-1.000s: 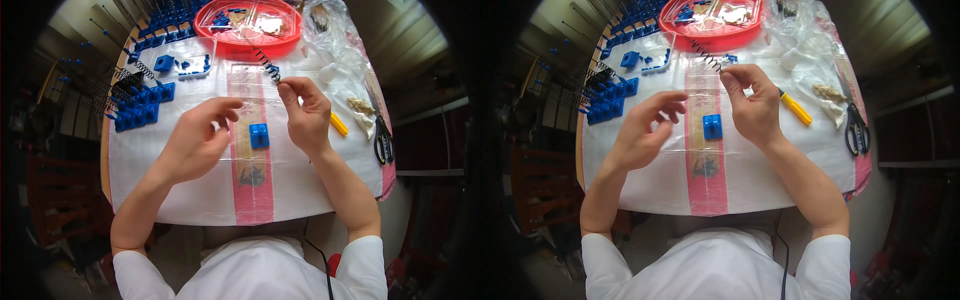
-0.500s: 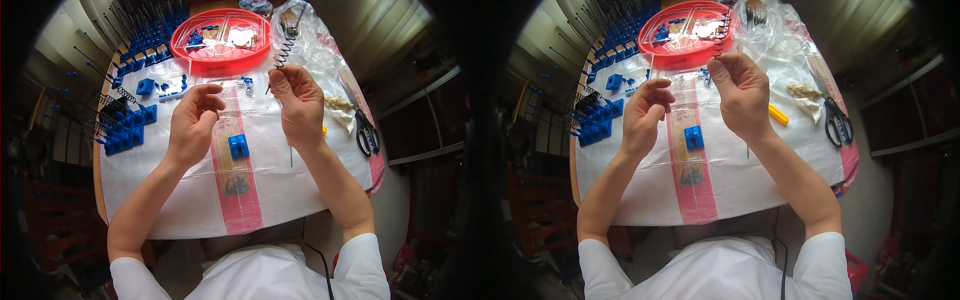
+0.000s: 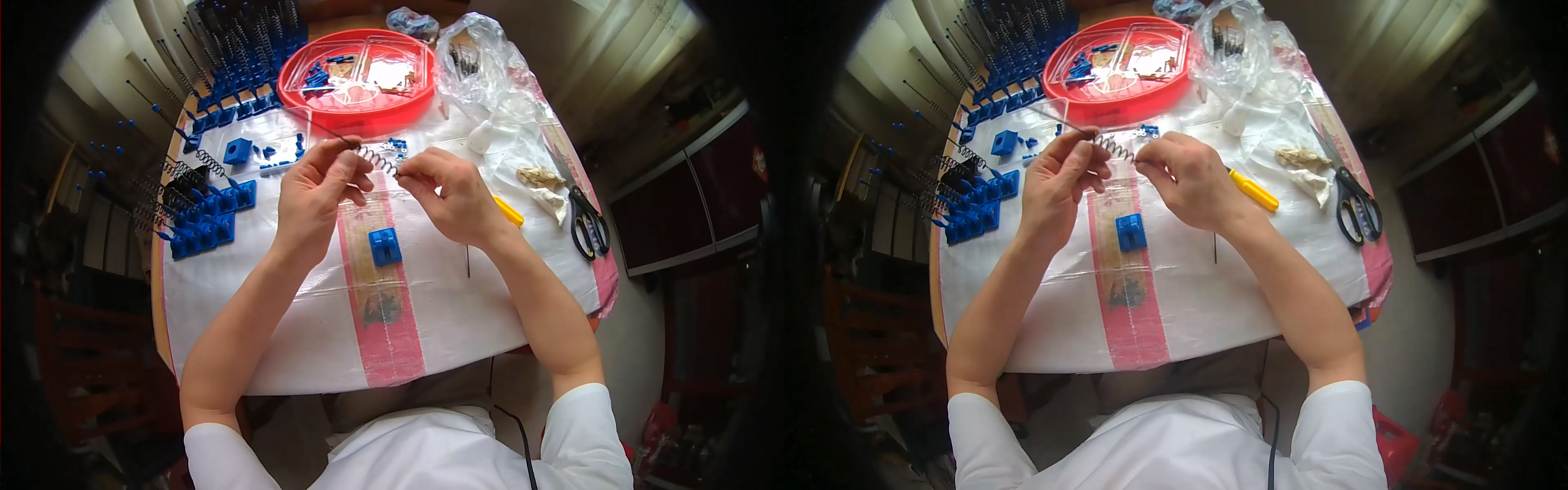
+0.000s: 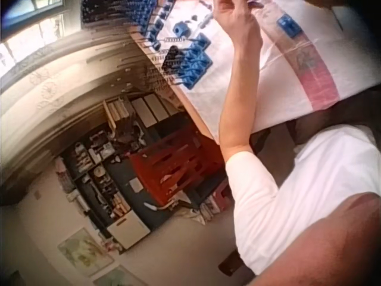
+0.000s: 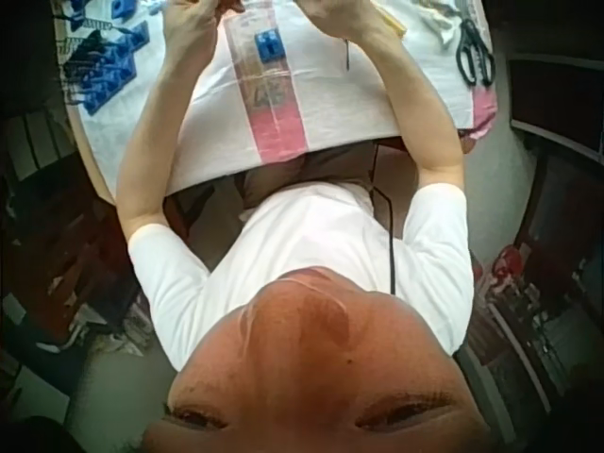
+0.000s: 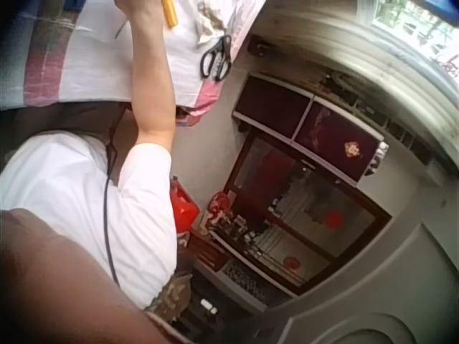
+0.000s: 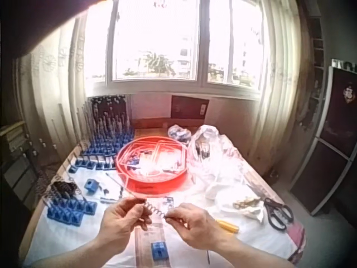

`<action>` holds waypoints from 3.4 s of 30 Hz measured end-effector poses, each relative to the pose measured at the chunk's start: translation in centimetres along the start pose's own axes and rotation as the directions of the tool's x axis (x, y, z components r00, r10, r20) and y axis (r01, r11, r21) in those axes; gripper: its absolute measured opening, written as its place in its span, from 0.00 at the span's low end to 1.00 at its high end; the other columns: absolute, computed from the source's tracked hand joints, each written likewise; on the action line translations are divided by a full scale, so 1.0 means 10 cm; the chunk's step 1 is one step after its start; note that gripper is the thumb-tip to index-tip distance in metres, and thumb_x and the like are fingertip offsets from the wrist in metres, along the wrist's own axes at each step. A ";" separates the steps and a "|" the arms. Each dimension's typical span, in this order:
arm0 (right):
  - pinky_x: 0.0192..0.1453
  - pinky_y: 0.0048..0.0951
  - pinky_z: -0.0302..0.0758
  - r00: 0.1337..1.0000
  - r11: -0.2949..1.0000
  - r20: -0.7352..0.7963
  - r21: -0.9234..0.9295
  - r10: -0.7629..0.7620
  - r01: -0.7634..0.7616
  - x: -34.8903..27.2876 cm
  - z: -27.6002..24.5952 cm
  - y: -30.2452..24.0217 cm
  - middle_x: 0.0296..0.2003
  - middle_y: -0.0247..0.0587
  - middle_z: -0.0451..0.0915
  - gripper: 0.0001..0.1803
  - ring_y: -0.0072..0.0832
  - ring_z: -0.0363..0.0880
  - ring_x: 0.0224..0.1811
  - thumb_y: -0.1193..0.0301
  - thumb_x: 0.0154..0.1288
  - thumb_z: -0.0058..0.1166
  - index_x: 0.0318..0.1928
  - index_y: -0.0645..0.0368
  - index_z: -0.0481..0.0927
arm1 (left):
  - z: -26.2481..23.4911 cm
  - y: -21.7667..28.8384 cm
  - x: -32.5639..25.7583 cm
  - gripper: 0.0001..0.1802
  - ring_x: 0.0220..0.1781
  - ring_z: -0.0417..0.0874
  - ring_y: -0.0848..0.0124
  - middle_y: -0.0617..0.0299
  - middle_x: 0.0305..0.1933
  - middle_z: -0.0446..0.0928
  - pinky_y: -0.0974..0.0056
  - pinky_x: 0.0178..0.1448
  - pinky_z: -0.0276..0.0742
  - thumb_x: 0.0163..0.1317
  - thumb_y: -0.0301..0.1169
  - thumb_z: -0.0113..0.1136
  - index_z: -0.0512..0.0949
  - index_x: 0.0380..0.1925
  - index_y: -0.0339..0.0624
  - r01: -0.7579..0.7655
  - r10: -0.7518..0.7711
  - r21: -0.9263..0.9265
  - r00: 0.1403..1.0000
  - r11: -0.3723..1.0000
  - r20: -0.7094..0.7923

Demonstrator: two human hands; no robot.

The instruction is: Assembling small lighting components consisting of springs, metal rods, and plastic bases at a workbench.

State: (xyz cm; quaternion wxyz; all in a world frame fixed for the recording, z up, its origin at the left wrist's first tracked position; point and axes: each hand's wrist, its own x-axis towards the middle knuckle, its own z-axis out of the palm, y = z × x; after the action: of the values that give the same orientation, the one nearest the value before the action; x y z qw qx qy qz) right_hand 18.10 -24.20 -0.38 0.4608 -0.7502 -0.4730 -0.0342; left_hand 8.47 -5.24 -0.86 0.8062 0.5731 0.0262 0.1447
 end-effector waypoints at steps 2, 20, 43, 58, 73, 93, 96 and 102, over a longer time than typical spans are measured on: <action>0.35 0.30 0.75 0.999 1.000 0.025 -0.012 -0.024 0.024 -0.03 0.02 0.01 0.31 0.42 0.80 0.04 0.31 0.78 0.30 0.78 0.63 0.61 0.38 0.63 0.82 | -0.01 -0.04 -0.04 0.14 0.42 0.84 0.71 0.54 0.43 0.82 0.69 0.41 0.80 0.71 0.30 0.56 0.74 0.52 0.36 0.004 -0.004 -0.003 1.000 1.000 -0.017; 0.34 0.38 0.74 0.999 0.999 -0.007 -0.034 0.035 -0.035 -0.16 0.15 -0.03 0.26 0.44 0.79 0.06 0.40 0.79 0.29 0.73 0.60 0.63 0.30 0.62 0.81 | -0.01 -0.32 -0.23 0.09 0.48 0.86 0.67 0.51 0.47 0.83 0.64 0.52 0.85 0.71 0.22 0.53 0.75 0.50 0.37 -0.193 0.193 -0.017 0.981 0.981 0.018; 0.30 0.33 0.73 0.997 0.998 -0.025 -0.019 -0.066 0.066 -0.18 0.18 -0.04 0.28 0.40 0.79 0.04 0.33 0.78 0.27 0.74 0.60 0.65 0.33 0.59 0.82 | -0.02 -0.23 -0.26 0.16 0.47 0.85 0.67 0.51 0.48 0.81 0.64 0.53 0.83 0.71 0.24 0.54 0.70 0.57 0.34 -0.102 0.104 -0.032 0.992 0.994 0.078; 0.33 0.29 0.76 0.998 0.998 -0.038 0.017 0.058 -0.058 -0.15 0.02 0.03 0.32 0.42 0.81 0.07 0.30 0.81 0.30 0.76 0.59 0.64 0.39 0.60 0.83 | -0.05 0.24 -0.27 0.17 0.40 0.85 0.67 0.51 0.46 0.79 0.63 0.43 0.83 0.74 0.28 0.48 0.64 0.59 0.34 -0.085 0.108 0.159 0.984 0.984 -0.142; 0.56 0.37 0.73 0.950 0.969 0.305 -0.207 -0.063 0.131 -0.16 0.18 0.03 0.43 0.42 0.78 0.21 0.39 0.74 0.49 0.59 0.50 0.71 0.41 0.58 0.84 | -0.20 -0.25 -0.42 0.16 0.34 0.80 0.73 0.56 0.42 0.76 0.68 0.40 0.80 0.74 0.26 0.44 0.63 0.60 0.38 -0.285 0.306 0.221 0.950 0.933 -0.067; 0.44 0.21 0.73 0.995 0.993 -0.098 0.114 0.028 -0.016 -0.08 -0.05 -0.16 0.34 0.36 0.80 0.07 0.22 0.77 0.37 0.82 0.60 0.61 0.38 0.62 0.80 | -0.23 -0.19 -0.52 0.14 0.33 0.77 0.73 0.53 0.41 0.73 0.68 0.39 0.77 0.74 0.23 0.41 0.61 0.57 0.38 -0.512 0.520 0.471 0.845 0.718 0.126; 0.41 0.19 0.69 0.972 0.950 -0.173 0.293 0.161 -0.105 -0.06 -0.14 -0.27 0.33 0.30 0.78 0.04 0.14 0.72 0.34 0.81 0.63 0.61 0.38 0.63 0.80 | -0.25 -0.18 -0.51 0.14 0.34 0.76 0.72 0.51 0.44 0.71 0.69 0.41 0.76 0.74 0.23 0.42 0.60 0.57 0.37 -0.658 0.609 0.475 0.742 0.584 0.280; 0.38 0.22 0.73 0.994 1.000 0.113 0.008 0.006 -0.007 0.28 -0.25 -0.45 0.31 0.35 0.80 0.04 0.20 0.77 0.32 0.77 0.63 0.62 0.38 0.62 0.80 | -0.26 -0.17 -0.57 0.15 0.34 0.74 0.73 0.51 0.42 0.71 0.69 0.40 0.74 0.74 0.22 0.43 0.60 0.58 0.36 -0.667 0.590 0.477 0.739 0.572 0.326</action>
State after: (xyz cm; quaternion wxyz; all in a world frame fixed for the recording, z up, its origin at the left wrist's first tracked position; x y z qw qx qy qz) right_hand 17.26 -23.54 5.34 0.4364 -0.7506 -0.4960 0.0117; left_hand 2.79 -4.86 -4.06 0.4935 0.7640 -0.1903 0.3694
